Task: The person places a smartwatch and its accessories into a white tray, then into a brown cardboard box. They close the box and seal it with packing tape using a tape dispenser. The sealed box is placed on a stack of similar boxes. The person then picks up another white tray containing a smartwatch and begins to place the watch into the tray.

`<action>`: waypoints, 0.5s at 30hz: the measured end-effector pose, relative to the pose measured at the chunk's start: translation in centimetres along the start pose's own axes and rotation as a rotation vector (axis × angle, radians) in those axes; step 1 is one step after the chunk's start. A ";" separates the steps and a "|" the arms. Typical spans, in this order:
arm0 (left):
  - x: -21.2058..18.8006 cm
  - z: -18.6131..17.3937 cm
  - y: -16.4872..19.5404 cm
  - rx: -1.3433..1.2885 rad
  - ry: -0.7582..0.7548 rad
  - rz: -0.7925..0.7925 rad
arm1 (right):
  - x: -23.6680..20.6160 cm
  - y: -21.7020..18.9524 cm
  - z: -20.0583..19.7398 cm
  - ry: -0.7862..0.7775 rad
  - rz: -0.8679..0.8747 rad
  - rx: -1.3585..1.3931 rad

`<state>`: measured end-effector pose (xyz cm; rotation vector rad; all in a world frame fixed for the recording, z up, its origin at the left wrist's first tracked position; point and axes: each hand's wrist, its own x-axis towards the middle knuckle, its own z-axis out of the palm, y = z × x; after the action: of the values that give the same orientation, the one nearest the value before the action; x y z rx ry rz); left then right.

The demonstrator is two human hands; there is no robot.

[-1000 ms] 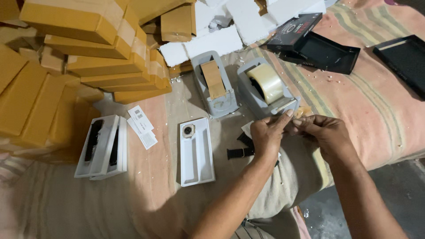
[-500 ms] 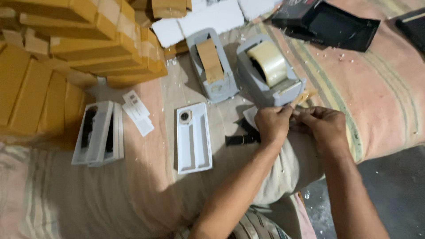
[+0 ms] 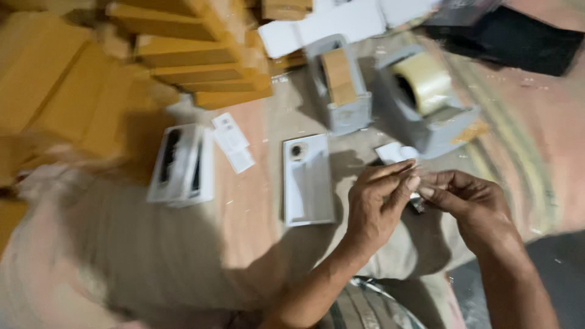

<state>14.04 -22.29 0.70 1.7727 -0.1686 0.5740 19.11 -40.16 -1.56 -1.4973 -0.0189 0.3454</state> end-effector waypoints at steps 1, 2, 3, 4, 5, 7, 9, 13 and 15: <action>-0.6 -1.5 0.4 0.098 0.046 0.060 | 0.0 0.0 1.5 -0.038 0.034 0.019; -1.5 -2.9 0.8 0.198 0.097 0.114 | 0.0 -0.1 2.8 -0.082 0.072 0.033; -2.4 -4.2 1.0 0.223 0.120 0.097 | 0.1 -0.1 4.3 -0.125 0.105 0.045; -3.1 -5.5 1.2 0.244 0.142 0.084 | 0.2 0.0 5.9 -0.147 0.094 0.030; -3.8 -6.6 1.3 0.264 0.166 0.071 | 0.1 0.1 7.3 -0.170 0.082 0.014; -5.4 -8.7 1.2 0.323 0.257 0.075 | 0.1 0.6 10.1 -0.244 0.069 0.045; -6.6 -9.8 0.8 0.334 0.330 0.053 | -0.1 1.4 12.0 -0.325 0.070 0.132; -8.3 -11.4 -0.5 0.286 0.383 0.028 | -0.5 2.6 15.1 -0.336 0.043 0.168; -8.4 -12.1 -1.5 0.335 0.359 0.039 | -0.4 2.5 16.5 -0.196 0.063 0.031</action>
<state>3.87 -12.02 -2.39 1.9538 0.1509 0.9817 14.54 -24.14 -2.55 -1.4314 -0.1219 0.5399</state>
